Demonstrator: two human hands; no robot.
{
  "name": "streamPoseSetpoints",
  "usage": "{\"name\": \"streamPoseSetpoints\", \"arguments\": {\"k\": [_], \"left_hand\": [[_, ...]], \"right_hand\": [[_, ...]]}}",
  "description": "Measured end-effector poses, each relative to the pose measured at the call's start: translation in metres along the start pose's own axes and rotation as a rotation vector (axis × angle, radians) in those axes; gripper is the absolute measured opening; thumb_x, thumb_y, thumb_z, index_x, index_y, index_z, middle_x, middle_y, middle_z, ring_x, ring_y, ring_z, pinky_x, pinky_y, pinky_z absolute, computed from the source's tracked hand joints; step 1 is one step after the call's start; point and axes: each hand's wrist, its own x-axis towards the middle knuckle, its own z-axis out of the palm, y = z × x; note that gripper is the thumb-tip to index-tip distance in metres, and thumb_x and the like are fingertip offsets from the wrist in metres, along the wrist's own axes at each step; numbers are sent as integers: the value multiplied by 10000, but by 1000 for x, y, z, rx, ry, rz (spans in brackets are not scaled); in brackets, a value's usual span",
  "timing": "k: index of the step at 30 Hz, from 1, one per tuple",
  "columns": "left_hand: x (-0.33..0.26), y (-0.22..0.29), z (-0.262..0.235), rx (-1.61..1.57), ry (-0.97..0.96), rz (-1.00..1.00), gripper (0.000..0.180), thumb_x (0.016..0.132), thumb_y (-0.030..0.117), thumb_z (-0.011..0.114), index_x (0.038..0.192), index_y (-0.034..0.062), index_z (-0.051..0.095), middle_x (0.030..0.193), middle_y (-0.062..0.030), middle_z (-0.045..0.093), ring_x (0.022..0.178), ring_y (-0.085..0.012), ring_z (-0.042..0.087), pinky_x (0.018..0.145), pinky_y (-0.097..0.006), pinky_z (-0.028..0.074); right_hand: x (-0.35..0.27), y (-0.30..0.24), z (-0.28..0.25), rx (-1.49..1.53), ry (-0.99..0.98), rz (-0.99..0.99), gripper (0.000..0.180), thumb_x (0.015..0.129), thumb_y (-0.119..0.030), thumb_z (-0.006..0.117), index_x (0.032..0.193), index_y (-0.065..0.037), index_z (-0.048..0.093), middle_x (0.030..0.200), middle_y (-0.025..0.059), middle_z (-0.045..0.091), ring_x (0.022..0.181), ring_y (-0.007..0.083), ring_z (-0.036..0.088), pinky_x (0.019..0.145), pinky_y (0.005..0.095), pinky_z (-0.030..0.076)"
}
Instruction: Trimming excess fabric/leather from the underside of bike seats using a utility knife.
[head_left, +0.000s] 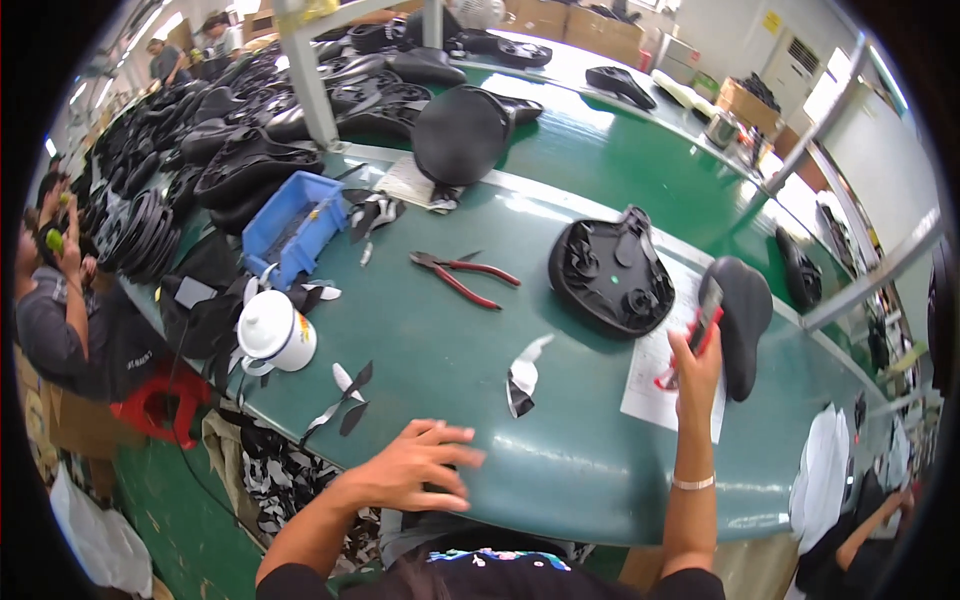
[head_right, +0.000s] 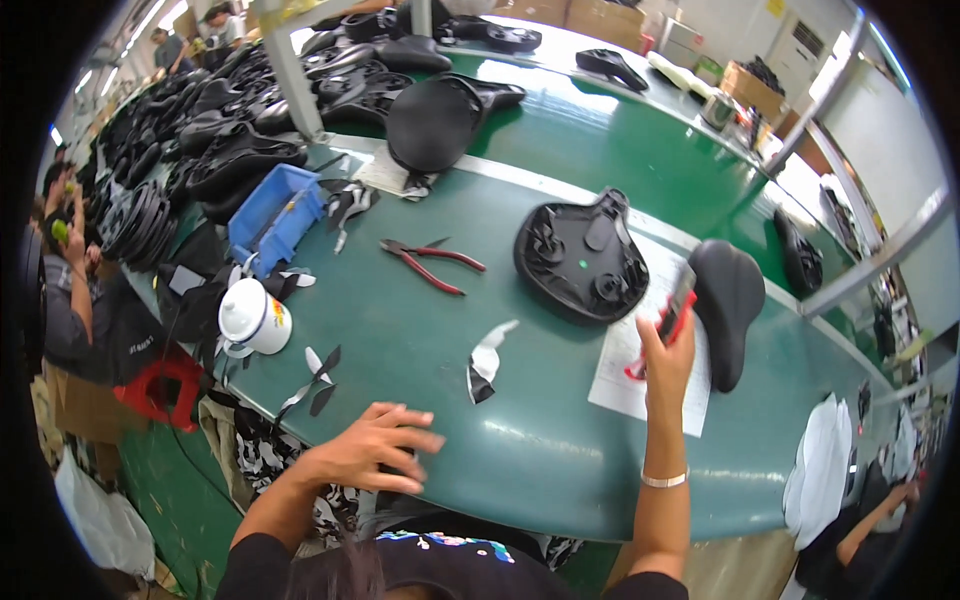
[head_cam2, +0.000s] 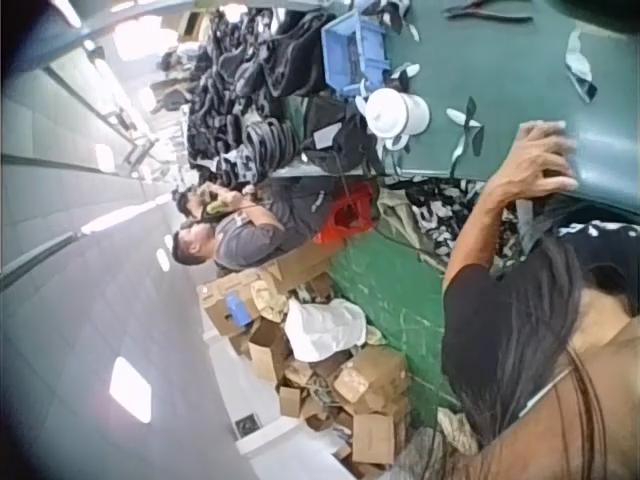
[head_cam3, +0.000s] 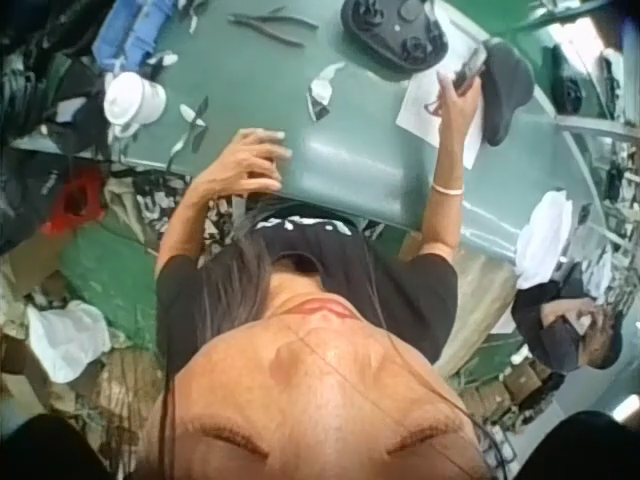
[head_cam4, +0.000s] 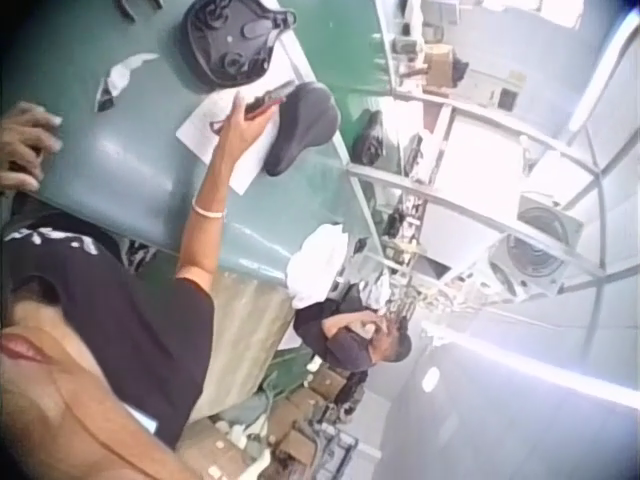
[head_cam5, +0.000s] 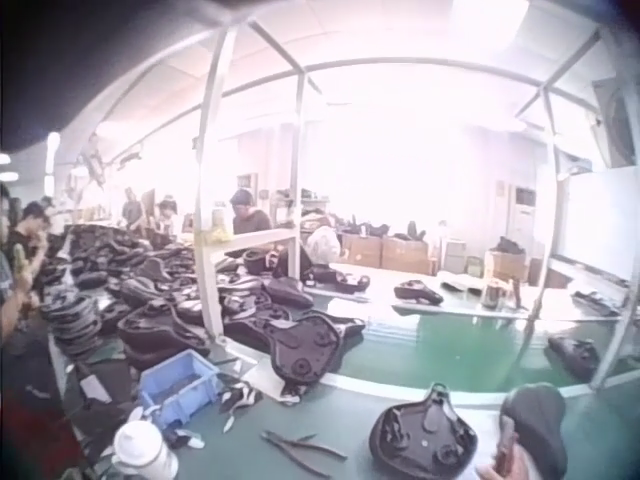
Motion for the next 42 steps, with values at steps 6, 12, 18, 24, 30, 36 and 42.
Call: {"name": "streamPoseSetpoints", "arguments": {"k": [6,12,18,24,30,36,42], "left_hand": [[-21,4,-32,-596,384,-292,294,860,302,664,888,10,672,919,-100,689,921,-206,647,831,-306,468],[15,-19,-17,-984,845,-452,499,925,447,538,1138,-3,556,1067,-127,636,1014,-215,593,933,-350,434],[50,-33,-39,-1320,574,-685,552,849,307,649,1237,-36,457,1073,-129,588,958,-201,611,846,-333,504],[49,-13,-61,-1082,736,-647,457,802,278,671,1114,-22,524,897,-74,604,761,-149,611,705,-267,520],[54,-19,-78,-914,599,-694,483,772,322,682,1074,-29,544,899,-85,599,750,-128,594,672,-255,501],[63,-24,-82,-742,509,-688,397,758,287,632,973,-42,579,859,-91,614,741,-138,582,666,-275,483],[44,-13,-66,-731,727,-790,383,764,264,614,987,-45,569,844,-76,600,724,-133,573,669,-271,480]], "right_hand": [[31,23,22,271,-113,262,275,807,-175,695,966,-84,489,708,-4,504,516,87,489,471,232,431],[-37,0,23,294,-303,377,358,782,-92,655,1084,-47,467,682,9,498,473,101,494,423,239,428],[-105,-34,31,0,-745,311,387,798,-130,712,1089,-34,477,805,45,577,577,106,546,524,258,457],[-101,-34,23,-183,-791,-158,530,801,-77,687,1282,-68,463,894,90,621,606,169,560,513,266,451],[-72,-57,28,-539,-969,-832,627,807,-42,629,1389,-159,426,761,78,529,568,197,508,455,311,411],[-79,-59,18,-866,-1022,-875,614,802,-103,636,1379,-190,444,664,58,458,508,192,481,439,326,397],[-156,-48,12,-759,-916,-353,704,834,-33,627,1448,-88,287,825,152,609,654,358,592,583,400,483]]}}
